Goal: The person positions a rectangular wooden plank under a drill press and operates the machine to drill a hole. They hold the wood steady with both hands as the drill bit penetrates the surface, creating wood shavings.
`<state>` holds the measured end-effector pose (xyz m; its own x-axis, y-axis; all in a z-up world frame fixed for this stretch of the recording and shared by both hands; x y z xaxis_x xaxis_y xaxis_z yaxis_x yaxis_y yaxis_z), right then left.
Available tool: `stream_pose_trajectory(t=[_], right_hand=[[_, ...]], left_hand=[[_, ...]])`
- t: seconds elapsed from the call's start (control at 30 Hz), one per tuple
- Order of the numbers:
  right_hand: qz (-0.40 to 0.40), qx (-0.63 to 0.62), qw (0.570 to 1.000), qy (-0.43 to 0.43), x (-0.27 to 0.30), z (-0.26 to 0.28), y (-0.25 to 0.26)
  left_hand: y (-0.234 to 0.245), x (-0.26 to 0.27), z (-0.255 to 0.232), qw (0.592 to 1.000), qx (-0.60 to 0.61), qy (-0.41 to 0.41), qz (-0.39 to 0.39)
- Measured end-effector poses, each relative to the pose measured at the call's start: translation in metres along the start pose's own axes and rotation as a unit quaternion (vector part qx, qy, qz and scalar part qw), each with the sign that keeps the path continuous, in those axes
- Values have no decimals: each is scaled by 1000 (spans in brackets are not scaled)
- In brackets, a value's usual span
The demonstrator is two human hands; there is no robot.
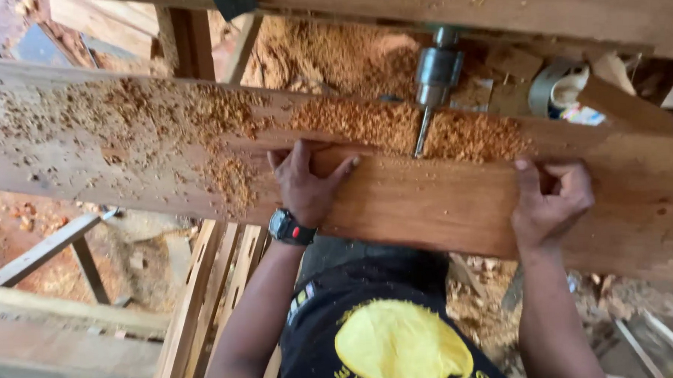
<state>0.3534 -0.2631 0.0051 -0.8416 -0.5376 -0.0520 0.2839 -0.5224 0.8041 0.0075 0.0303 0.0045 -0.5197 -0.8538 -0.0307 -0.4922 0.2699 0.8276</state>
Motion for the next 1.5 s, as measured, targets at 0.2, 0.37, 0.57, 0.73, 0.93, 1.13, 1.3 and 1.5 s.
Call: stream_pose_trajectory(t=[0.2,0.37,0.57,0.73,0.93,1.13,1.3,1.5], right_hand=[[-12,12,1000,10,-7,13,1],[0,29,1000,0,-3,17,3],[-54,38,996,-55,41,-14,14],[-39,36,997,-56,34,-25,10],[-12,26,999,-20,5,-15,-2],[-10,19,1000,-10,8,27,-19],[-38,-46,998,17,16,48,-58],[-24,-47,998,41,16,83,-59]], left_hand=[[-3,-2,1,1000,1,4,0],[-3,0,4,1000,-17,-17,-15],[-12,-16,-12,998,19,-41,41],[-11,-14,-9,999,7,-37,24],[-4,-18,-1,999,11,-31,5],[8,-13,40,998,5,23,61],[46,-13,86,999,15,30,0],[71,-20,77,997,60,29,-28]])
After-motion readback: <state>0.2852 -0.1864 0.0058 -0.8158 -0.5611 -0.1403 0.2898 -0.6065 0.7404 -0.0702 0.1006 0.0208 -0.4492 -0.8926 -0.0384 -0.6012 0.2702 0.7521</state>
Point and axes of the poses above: each hand's wrist, its own x-axis away from the middle knuckle, its own y-axis out of the back of the hand, z = x × y, the point moved 4 cm from there along -x, towards the middle knuckle, and after that the axes turned 9 degrees about -y, right-handed, at the moved point
